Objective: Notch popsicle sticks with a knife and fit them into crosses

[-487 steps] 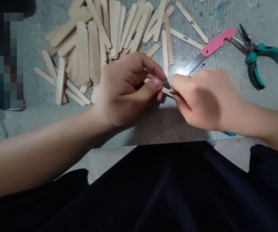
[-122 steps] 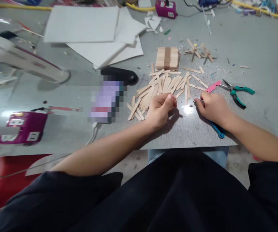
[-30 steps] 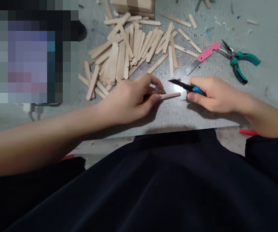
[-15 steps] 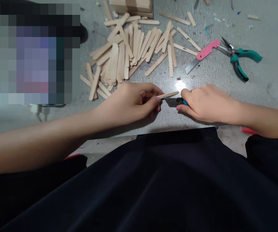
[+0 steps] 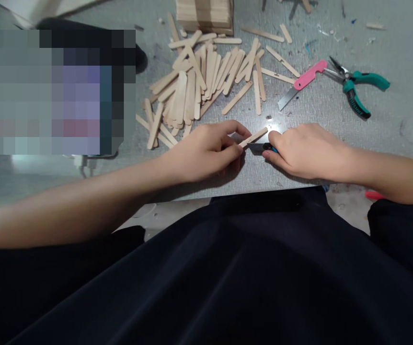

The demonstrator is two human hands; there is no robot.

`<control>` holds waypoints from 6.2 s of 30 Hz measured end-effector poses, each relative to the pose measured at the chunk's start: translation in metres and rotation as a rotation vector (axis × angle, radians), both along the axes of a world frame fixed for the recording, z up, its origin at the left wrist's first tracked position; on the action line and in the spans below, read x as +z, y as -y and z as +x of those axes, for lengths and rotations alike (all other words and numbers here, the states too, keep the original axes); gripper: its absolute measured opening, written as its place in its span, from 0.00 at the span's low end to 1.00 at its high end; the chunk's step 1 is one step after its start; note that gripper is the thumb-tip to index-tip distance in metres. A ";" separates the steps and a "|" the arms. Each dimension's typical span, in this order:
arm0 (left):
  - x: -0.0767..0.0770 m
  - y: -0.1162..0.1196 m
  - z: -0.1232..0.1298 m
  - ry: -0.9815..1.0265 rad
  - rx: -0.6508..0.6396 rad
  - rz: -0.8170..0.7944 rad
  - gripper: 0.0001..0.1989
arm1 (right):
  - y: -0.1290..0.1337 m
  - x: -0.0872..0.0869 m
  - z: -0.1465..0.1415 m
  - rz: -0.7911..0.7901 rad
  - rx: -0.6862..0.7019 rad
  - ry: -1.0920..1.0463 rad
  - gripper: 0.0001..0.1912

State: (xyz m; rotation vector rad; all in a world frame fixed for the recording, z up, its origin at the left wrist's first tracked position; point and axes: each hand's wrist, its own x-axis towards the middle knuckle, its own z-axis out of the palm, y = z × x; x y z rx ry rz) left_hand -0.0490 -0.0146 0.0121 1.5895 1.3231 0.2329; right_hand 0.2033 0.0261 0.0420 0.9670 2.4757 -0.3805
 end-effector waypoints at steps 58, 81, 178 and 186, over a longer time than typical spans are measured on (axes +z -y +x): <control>-0.005 0.003 -0.004 0.055 -0.062 0.080 0.14 | 0.001 -0.003 0.006 0.024 -0.058 -0.023 0.37; -0.009 -0.005 -0.010 0.219 0.079 -0.167 0.23 | -0.002 -0.016 0.010 0.265 0.097 -0.064 0.48; -0.032 0.006 0.002 0.587 0.204 -0.057 0.10 | -0.007 -0.030 0.019 0.428 0.082 -0.179 0.47; -0.035 0.011 0.005 0.561 0.221 -0.007 0.11 | -0.006 -0.031 0.021 0.363 0.073 -0.211 0.47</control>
